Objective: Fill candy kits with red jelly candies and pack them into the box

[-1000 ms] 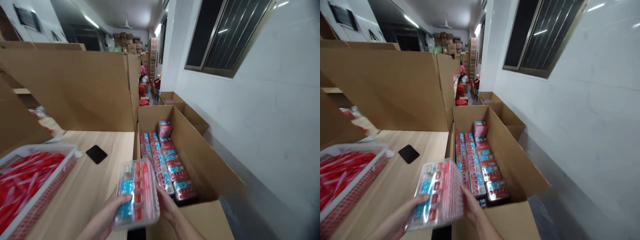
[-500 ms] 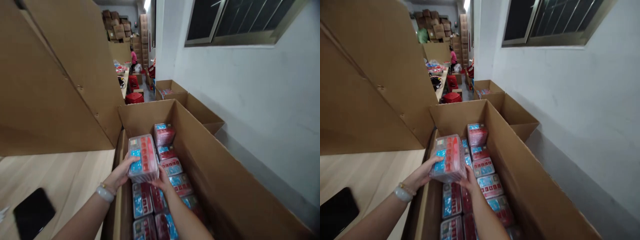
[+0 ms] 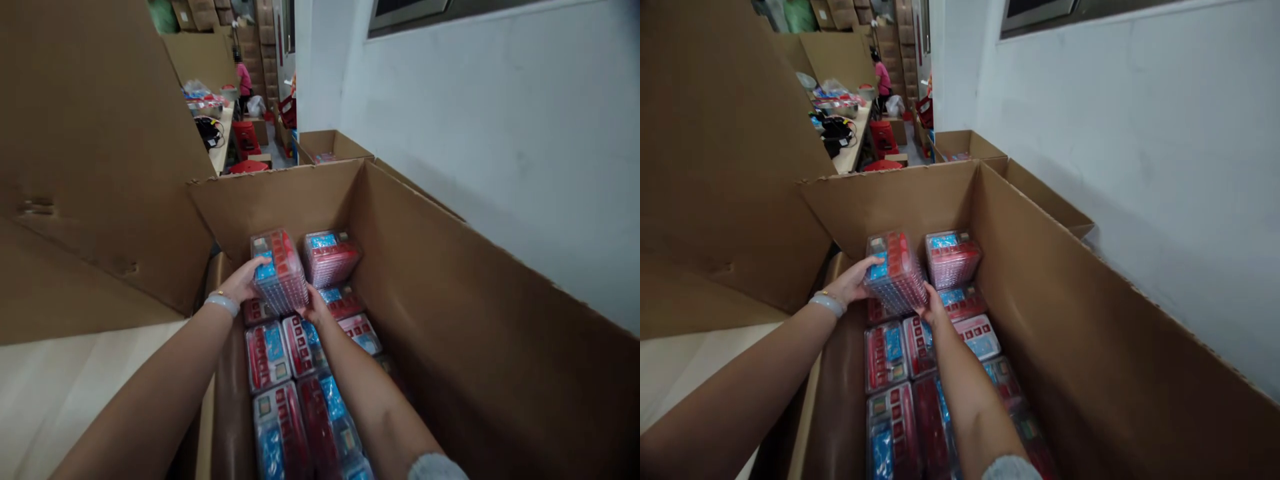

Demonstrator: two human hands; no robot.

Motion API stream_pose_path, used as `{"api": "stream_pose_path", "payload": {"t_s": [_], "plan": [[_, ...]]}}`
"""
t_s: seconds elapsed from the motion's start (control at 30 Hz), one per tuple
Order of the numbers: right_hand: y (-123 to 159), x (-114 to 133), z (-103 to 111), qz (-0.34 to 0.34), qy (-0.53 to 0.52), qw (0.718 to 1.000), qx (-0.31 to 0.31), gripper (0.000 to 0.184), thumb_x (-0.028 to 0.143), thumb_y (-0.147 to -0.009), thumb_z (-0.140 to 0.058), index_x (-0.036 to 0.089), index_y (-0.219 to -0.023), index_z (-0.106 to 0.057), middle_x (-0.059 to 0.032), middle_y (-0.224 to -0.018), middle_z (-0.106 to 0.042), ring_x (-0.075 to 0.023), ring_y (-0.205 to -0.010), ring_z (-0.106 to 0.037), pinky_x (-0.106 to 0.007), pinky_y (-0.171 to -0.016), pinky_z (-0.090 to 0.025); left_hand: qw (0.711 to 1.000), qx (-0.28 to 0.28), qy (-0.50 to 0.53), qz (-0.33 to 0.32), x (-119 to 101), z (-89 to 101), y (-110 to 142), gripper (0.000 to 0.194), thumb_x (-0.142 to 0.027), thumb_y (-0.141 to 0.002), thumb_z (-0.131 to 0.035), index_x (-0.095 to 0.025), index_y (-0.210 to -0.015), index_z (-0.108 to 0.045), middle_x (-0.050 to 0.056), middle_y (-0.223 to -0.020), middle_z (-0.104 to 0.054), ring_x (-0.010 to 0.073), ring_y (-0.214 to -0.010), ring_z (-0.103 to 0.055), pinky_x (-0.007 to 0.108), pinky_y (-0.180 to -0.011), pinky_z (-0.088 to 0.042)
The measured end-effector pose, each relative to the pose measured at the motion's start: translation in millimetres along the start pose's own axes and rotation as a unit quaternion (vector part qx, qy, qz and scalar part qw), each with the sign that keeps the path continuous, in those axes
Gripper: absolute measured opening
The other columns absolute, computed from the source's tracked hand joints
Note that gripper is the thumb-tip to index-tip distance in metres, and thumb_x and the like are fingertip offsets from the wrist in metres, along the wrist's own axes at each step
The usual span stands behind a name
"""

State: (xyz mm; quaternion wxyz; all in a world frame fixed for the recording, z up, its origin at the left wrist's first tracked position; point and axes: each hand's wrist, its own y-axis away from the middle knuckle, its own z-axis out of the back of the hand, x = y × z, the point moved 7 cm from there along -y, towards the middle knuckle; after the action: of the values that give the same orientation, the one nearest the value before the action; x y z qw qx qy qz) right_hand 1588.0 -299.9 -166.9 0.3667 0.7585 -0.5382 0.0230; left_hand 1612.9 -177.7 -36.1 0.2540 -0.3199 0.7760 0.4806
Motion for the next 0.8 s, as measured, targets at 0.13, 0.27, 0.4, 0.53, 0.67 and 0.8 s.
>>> {"api": "stream_pose_path", "payload": {"t_s": [0.13,0.27,0.4,0.53,0.67,0.8], "plan": [[-21,7,10,0.025,-0.007,0.994,-0.109,0.018,0.027,-0.076,-0.042,0.016,-0.068,-0.053,0.0014,-0.05,-0.056,-0.0131,-0.054,-0.054,-0.029,-0.061,-0.047,1.0,-0.021,0.008,-0.002,5,4.9,-25,0.015,-0.025,-0.067,-0.054,-0.013,-0.075,-0.058,0.002,-0.05,-0.061,0.0176,-0.051,-0.059,0.032,-0.056,-0.05],[-23,12,22,0.028,0.009,0.979,-0.201,0.014,0.021,-0.076,-0.041,0.016,-0.069,-0.052,0.0016,-0.045,-0.052,-0.0143,-0.051,-0.052,-0.033,-0.059,-0.047,1.0,-0.014,0.007,-0.009,16,2.5,-46,0.016,-0.021,-0.068,-0.053,-0.011,-0.079,-0.059,0.002,-0.05,-0.061,0.0162,-0.048,-0.058,0.03,-0.056,-0.05],[-4,16,27,0.012,0.029,0.97,-0.239,0.014,0.024,-0.077,-0.041,0.016,-0.08,-0.052,0.0001,-0.054,-0.054,-0.0148,-0.054,-0.051,-0.041,-0.062,-0.046,0.999,0.0,0.006,-0.037,22,-8.5,-60,0.02,-0.017,-0.066,-0.054,-0.012,-0.085,-0.058,0.0,-0.051,-0.061,0.0131,-0.044,-0.056,0.026,-0.053,-0.048],[24,17,18,0.012,0.014,0.973,-0.229,0.042,0.051,-0.078,-0.032,0.019,-0.101,-0.046,-0.0043,-0.074,-0.055,-0.0169,-0.065,-0.053,-0.044,-0.065,-0.044,0.997,0.008,0.014,-0.074,21,-20.7,-65,0.027,-0.014,-0.064,-0.057,-0.015,-0.092,-0.057,-0.003,-0.054,-0.062,0.0103,-0.045,-0.055,0.021,-0.052,-0.046],[42,13,-2,0.015,-0.025,0.985,-0.17,0.065,0.068,-0.07,-0.025,0.024,-0.118,-0.032,-0.009,-0.098,-0.048,-0.0183,-0.077,-0.053,-0.042,-0.067,-0.044,0.996,0.011,0.016,-0.082,16,-21.5,-59,0.029,-0.015,-0.065,-0.058,-0.012,-0.094,-0.056,0.0,-0.059,-0.064,0.0112,-0.049,-0.057,0.023,-0.055,-0.047],[54,1,-13,-0.012,-0.003,0.989,-0.145,0.069,0.071,-0.068,-0.025,0.024,-0.117,-0.035,-0.0103,-0.105,-0.045,-0.0197,-0.081,-0.05,-0.044,-0.066,-0.044,0.996,0.011,0.023,-0.088,9,-17.1,-49,0.033,-0.021,-0.069,-0.059,-0.008,-0.098,-0.053,0.003,-0.069,-0.066,0.014,-0.062,-0.06,0.024,-0.061,-0.046]]}}
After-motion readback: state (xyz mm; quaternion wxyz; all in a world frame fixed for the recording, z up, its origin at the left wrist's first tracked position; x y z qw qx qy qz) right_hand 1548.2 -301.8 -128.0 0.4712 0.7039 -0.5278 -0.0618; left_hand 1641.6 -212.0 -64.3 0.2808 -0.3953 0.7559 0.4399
